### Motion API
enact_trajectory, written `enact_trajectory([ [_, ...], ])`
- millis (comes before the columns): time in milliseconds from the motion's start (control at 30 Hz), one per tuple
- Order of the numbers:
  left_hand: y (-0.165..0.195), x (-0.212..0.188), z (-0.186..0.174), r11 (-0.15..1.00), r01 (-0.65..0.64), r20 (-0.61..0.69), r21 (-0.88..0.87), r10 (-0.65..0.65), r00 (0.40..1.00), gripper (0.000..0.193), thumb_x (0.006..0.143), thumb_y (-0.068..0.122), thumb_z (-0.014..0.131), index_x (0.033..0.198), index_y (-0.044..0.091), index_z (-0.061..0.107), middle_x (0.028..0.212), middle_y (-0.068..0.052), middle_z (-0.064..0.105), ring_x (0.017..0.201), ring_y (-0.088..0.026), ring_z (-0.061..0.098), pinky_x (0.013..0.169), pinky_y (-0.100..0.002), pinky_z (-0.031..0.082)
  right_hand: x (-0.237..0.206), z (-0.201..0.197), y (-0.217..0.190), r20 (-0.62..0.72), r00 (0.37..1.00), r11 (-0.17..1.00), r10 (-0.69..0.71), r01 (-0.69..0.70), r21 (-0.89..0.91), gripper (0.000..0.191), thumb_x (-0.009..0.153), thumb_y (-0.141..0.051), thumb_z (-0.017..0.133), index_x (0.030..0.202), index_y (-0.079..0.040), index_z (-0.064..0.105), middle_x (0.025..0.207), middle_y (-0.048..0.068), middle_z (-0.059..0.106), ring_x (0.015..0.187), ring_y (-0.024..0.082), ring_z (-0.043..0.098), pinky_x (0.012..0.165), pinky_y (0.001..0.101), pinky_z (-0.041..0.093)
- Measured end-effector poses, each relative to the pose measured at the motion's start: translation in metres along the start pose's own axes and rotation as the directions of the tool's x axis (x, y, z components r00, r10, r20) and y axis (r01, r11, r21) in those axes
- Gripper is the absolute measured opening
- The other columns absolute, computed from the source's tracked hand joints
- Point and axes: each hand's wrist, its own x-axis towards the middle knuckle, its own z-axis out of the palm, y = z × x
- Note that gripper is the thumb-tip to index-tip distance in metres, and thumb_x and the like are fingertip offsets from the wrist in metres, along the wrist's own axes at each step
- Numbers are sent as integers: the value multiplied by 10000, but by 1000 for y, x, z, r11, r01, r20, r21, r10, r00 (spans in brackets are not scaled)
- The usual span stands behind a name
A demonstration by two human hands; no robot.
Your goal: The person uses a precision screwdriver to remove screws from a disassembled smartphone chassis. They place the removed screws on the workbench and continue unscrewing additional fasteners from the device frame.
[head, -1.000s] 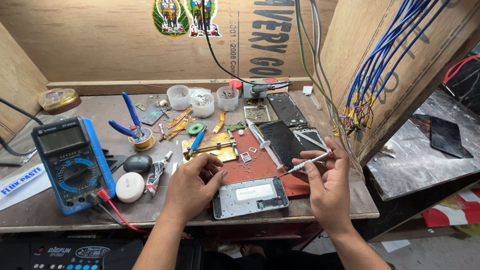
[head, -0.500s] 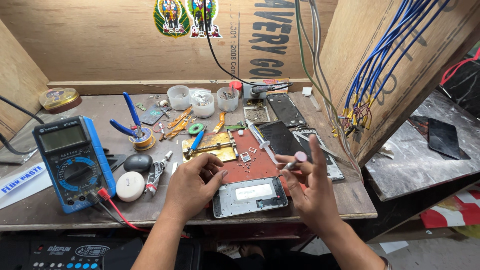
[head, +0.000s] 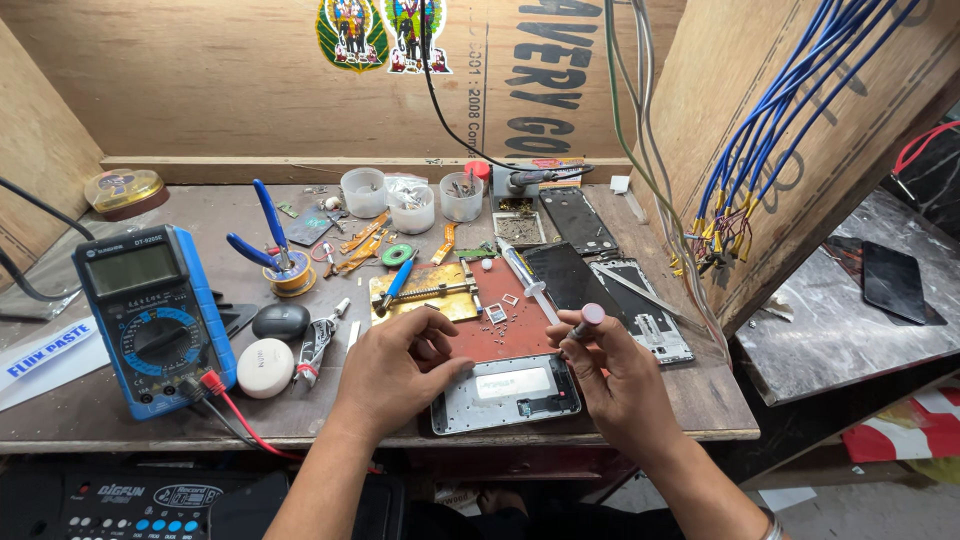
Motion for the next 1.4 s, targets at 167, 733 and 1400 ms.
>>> enact_trajectory([
  [167,2,-1,0,1000,14,6,3,-14,1000,301,683,218,902,900,110,723,716,29,753,616,-75,702,597,-258,565,1,-1,0,7,1000,999,26,-27,19,252,1020,-131,575,1258,-52,561,1092,87,770,992,169,779,840,317,653],
  [733,2,-1,-1,1000,28,9,1,-28,1000,302,684,223,899,902,109,724,724,22,754,620,-78,714,592,-257,571,5,-3,-3,-54,990,920,133,-103,379,745,1022,-48,480,1587,-211,22,1204,197,655,1018,210,724,875,358,643],
  [1400,2,0,-1,1000,27,8,12,-27,1000,309,682,234,905,906,111,731,738,17,761,629,-80,721,599,-254,577,5,-2,2,-68,989,918,129,-93,386,724,1032,-9,466,1589,-220,53,1286,224,589,1052,216,709,872,369,663],
])
